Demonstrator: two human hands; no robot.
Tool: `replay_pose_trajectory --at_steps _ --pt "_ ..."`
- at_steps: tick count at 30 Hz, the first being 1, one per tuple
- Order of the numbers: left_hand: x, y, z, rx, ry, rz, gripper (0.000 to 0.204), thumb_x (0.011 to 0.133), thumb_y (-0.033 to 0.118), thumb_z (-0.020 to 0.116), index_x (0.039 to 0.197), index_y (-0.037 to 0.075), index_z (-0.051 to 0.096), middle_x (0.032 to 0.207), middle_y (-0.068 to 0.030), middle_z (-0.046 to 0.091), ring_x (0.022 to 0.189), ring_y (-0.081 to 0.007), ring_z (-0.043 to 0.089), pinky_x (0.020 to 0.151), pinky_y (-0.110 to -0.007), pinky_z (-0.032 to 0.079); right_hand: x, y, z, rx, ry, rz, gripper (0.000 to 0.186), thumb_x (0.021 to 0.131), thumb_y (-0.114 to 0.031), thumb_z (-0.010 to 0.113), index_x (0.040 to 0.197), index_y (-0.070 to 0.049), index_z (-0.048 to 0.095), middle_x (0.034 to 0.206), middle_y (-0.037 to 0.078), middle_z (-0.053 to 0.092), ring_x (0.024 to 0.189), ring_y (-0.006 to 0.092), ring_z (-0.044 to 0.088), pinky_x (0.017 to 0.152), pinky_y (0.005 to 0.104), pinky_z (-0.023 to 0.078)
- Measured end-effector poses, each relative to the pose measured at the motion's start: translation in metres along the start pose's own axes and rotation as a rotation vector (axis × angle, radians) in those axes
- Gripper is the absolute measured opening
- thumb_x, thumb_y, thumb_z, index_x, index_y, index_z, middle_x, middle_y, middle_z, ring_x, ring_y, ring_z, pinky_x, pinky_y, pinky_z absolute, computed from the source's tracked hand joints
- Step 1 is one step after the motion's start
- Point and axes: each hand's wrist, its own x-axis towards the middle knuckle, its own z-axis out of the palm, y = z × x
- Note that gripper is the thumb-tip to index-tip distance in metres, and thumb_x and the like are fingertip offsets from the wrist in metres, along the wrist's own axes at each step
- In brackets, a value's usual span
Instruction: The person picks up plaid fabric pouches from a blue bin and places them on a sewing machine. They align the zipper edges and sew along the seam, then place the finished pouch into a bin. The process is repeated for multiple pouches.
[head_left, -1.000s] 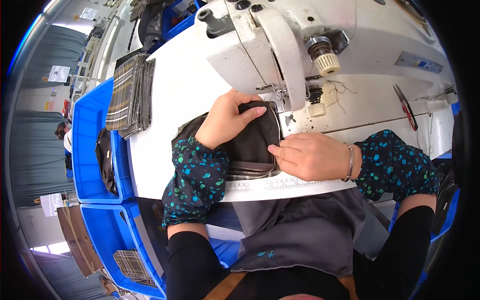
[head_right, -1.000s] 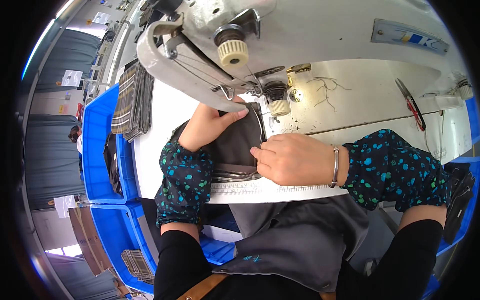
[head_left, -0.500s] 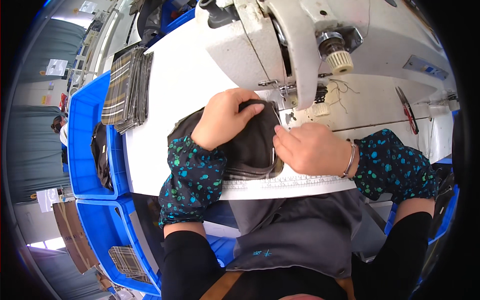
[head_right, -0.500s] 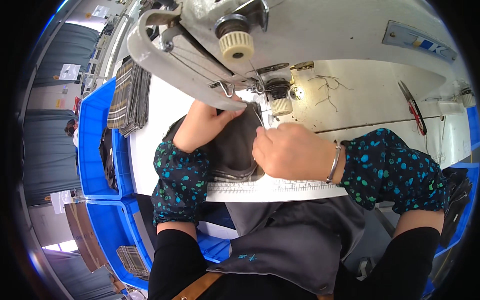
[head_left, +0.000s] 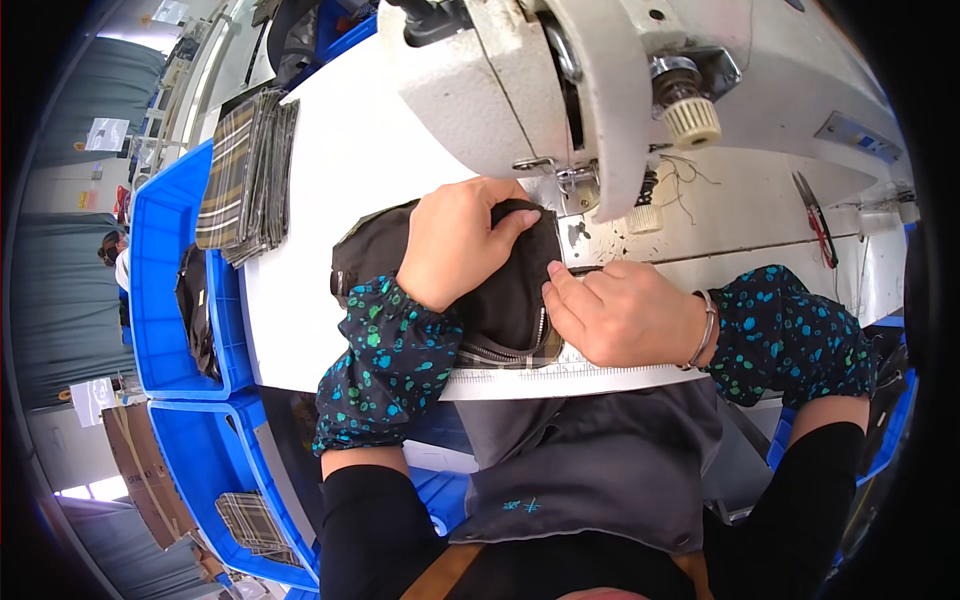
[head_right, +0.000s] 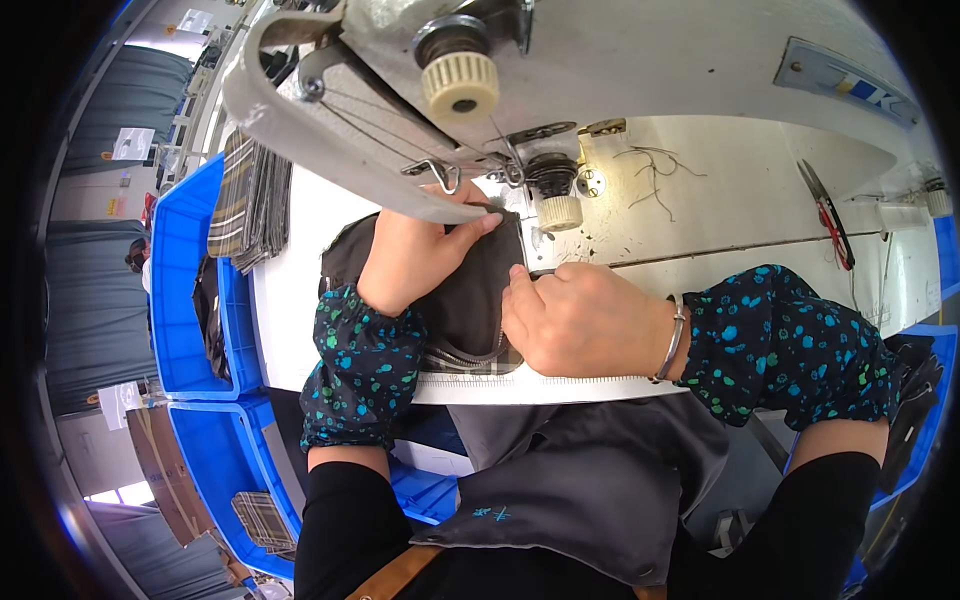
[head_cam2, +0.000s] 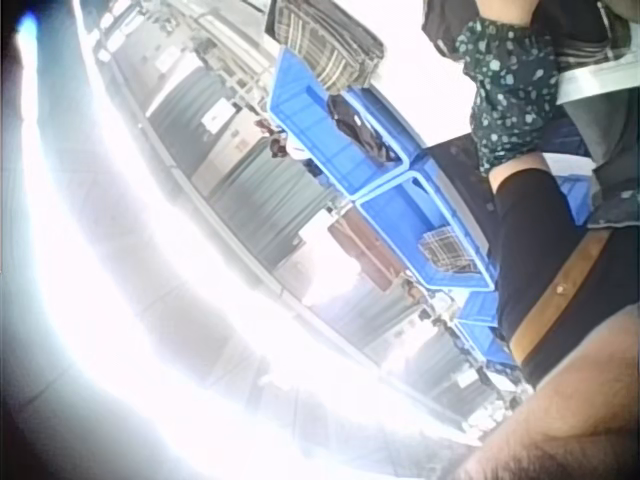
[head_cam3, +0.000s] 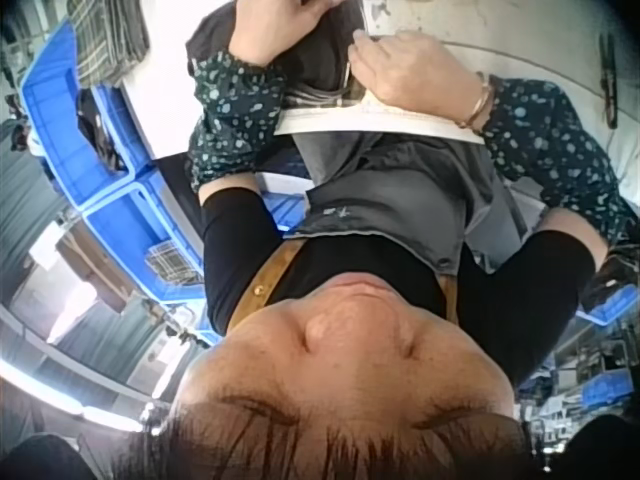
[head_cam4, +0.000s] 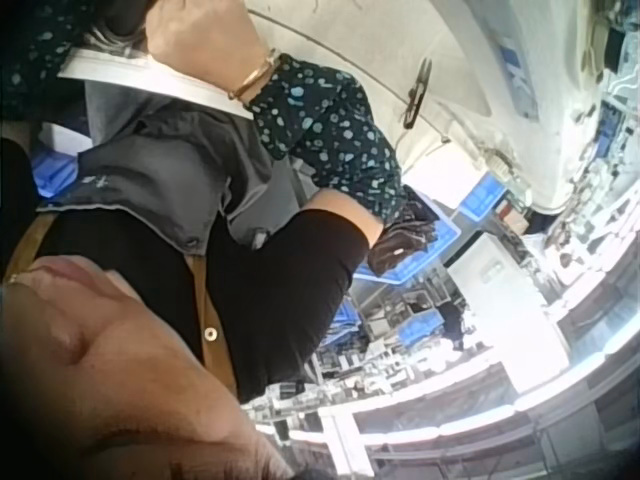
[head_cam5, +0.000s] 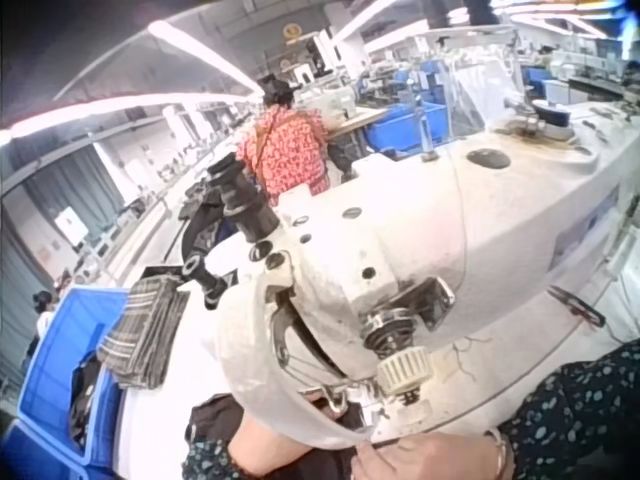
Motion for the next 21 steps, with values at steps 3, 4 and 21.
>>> replay_pose_trajectory --at_steps 3,4,21 --pt "-0.001 -0.001 0.001 0.009 0.014 -0.011 0.019 0.085 0.025 0.080 0.098 0.011 0.082 0.075 -0.0145 0.072 0.072 -0.0352 0.072 0.068 -0.044 0.056 0.001 0.000 0.000 -0.006 -0.005 0.006 0.024 0.080 -0.015 0.069 0.093 0.004 0.075 0.093 0.025 0.076 0.059 0.0149 0.066 0.052 0.0257 0.050" --pt "-0.001 -0.001 0.001 0.010 0.020 -0.012 0.020 0.086 0.025 0.080 0.098 0.011 0.082 0.074 -0.0148 0.072 0.072 -0.0354 0.072 0.068 -0.044 0.056 0.001 0.000 0.000 -0.013 -0.007 0.008 0.023 0.081 -0.015 0.069 0.094 0.004 0.075 0.094 0.026 0.076 0.058 0.0149 0.066 0.052 0.0256 0.050" --pt "-0.002 0.007 0.006 0.043 0.019 -0.082 0.018 0.086 0.024 0.080 0.091 0.007 0.078 0.093 -0.0135 0.075 0.093 -0.0352 0.070 0.079 -0.046 0.056 0.000 -0.006 0.004 0.030 -0.025 0.060 0.023 0.082 -0.013 0.068 0.094 0.006 0.075 0.098 0.033 0.075 0.051 0.0169 0.067 0.045 0.0272 0.050"
